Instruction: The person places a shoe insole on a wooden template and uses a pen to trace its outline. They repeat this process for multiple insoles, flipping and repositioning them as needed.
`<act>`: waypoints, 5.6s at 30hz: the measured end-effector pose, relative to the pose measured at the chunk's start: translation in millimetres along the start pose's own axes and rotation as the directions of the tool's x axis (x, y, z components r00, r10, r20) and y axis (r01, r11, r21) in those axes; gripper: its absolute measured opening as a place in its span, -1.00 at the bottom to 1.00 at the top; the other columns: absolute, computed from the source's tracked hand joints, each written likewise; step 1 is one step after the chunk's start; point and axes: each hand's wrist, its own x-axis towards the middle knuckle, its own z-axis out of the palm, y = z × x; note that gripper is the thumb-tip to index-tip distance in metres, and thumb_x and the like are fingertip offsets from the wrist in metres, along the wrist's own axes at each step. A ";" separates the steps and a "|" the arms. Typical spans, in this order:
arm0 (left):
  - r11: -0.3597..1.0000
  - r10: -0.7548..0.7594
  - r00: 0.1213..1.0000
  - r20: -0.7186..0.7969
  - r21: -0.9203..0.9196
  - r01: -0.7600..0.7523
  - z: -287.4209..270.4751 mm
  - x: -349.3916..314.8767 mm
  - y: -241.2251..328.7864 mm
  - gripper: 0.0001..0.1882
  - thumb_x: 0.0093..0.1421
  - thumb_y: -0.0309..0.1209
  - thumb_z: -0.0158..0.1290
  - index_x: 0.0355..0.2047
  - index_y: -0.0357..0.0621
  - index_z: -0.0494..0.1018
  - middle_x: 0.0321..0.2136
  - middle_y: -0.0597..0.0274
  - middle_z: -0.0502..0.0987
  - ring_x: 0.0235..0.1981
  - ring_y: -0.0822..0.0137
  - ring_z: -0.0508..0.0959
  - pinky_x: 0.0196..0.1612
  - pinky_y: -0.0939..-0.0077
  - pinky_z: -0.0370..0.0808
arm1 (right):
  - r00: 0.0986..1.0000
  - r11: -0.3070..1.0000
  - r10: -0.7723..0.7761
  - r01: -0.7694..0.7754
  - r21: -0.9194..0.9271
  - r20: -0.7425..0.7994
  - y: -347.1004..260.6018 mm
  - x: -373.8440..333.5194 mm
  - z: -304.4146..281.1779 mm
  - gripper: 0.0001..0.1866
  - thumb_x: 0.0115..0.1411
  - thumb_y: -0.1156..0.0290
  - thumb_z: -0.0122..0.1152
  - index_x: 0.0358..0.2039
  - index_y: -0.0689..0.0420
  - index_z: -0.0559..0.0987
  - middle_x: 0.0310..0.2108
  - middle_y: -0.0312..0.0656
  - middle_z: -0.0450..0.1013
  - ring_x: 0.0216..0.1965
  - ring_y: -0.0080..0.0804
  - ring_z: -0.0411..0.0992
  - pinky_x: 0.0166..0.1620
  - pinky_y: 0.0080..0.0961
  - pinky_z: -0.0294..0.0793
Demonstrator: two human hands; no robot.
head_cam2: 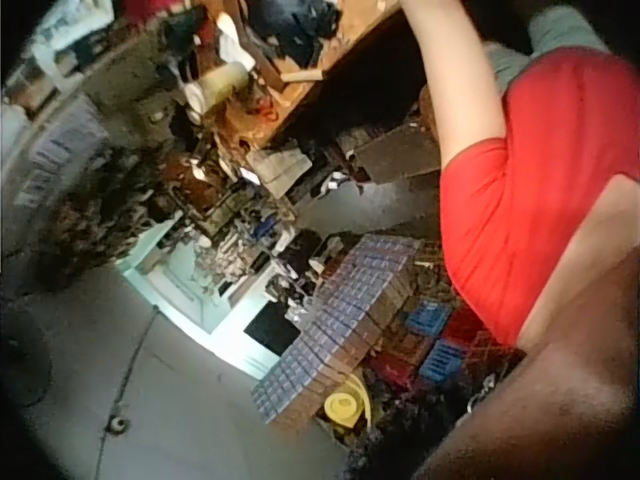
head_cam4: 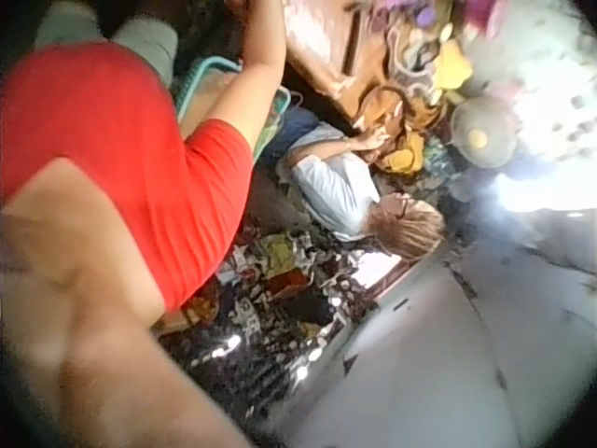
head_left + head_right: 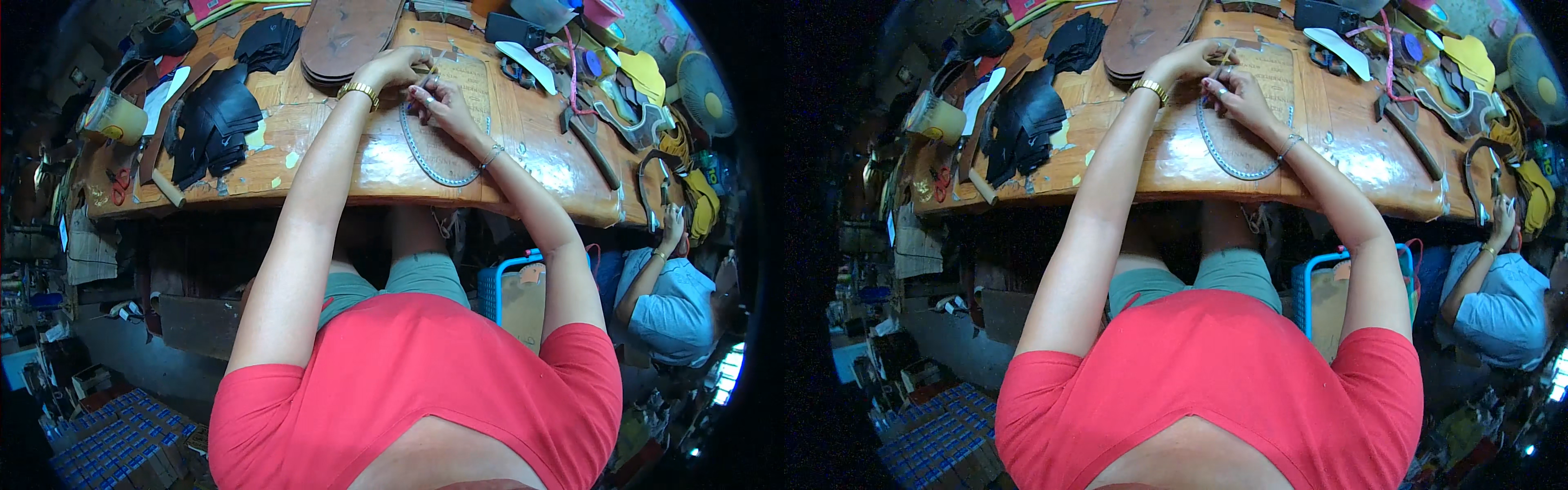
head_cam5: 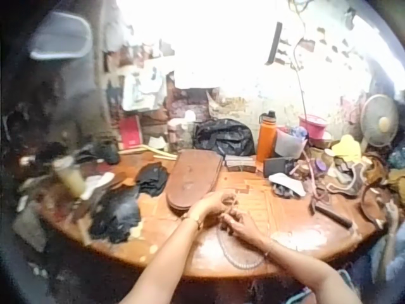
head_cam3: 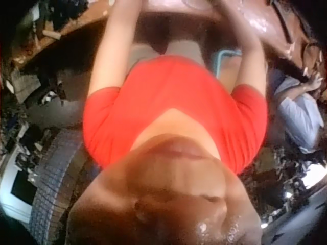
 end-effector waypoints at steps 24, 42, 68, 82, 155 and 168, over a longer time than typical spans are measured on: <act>0.997 0.074 0.997 -0.021 0.001 -0.074 -1.0 -1.6 6.3 -0.51 -0.04 -0.68 -0.17 -0.06 -0.25 0.47 -0.04 0.11 0.51 0.03 0.30 0.44 0.17 0.48 0.29 | 0.988 0.903 -0.157 0.146 -0.404 0.007 -12.8 -9.0 11.9 -0.82 0.24 0.42 0.12 -0.37 0.30 0.50 -0.53 -0.03 0.45 -0.47 -0.29 0.44 -0.34 -0.37 0.39; 0.995 0.032 0.999 0.007 -0.097 -0.031 -7.6 -9.7 25.7 -0.60 0.06 -0.62 -0.21 -0.11 -0.22 0.48 -0.10 0.15 0.56 -0.05 0.31 0.49 0.05 0.52 0.35 | 0.964 0.788 -0.267 0.215 -0.577 -0.007 -10.4 -3.4 12.5 -0.82 0.24 0.43 0.10 -0.39 0.31 0.50 -0.52 -0.04 0.46 -0.50 -0.28 0.44 -0.32 -0.38 0.42; 0.994 0.063 0.996 -0.064 -0.088 -0.069 7.7 1.1 -7.9 -0.41 -0.13 -0.79 -0.33 -0.07 -0.36 0.44 -0.05 -0.02 0.51 0.11 0.22 0.42 0.22 0.43 0.22 | 0.896 0.954 0.172 -0.048 0.295 -0.410 -10.5 -15.4 -44.1 -0.77 0.29 0.34 0.10 -0.24 0.26 0.56 -0.47 -0.25 0.51 -0.58 -0.63 0.42 -0.46 -0.71 0.43; 0.977 0.024 0.993 -0.117 0.214 0.002 17.7 -34.5 27.2 -0.26 -0.09 0.00 0.25 0.11 0.02 0.40 0.03 0.06 0.48 0.08 0.12 0.46 0.13 0.39 0.35 | 0.786 0.814 -0.172 -0.225 -0.535 -0.593 22.6 -54.6 -94.8 -0.83 0.09 0.49 0.17 -0.31 0.28 0.60 -0.41 -0.10 0.57 -0.38 -0.44 0.52 -0.27 -0.54 0.49; 0.929 -0.364 0.576 -0.732 -0.330 0.168 -135.1 -48.4 -59.2 -0.39 -0.23 -0.59 0.32 -0.09 -0.30 0.38 -0.22 0.03 0.53 -0.24 0.27 0.57 -0.18 0.41 0.54 | 0.556 0.995 -0.089 0.093 -0.045 -0.826 0.5 -178.8 -150.7 -0.79 0.06 0.73 0.24 -0.29 0.25 0.48 -0.32 -0.28 0.43 -0.32 -0.63 0.38 -0.18 -0.68 0.43; 0.863 0.113 0.506 -0.855 0.336 0.376 -108.4 -127.3 -24.7 -0.32 -0.10 -0.01 0.31 0.00 -0.02 0.43 -0.15 0.08 0.52 -0.07 0.10 0.48 -0.03 0.21 0.43 | 0.593 0.993 -0.114 0.049 -0.106 -0.797 8.3 -177.3 -156.5 -0.81 0.08 0.68 0.24 -0.28 0.24 0.50 -0.31 -0.24 0.46 -0.26 -0.54 0.42 -0.13 -0.64 0.44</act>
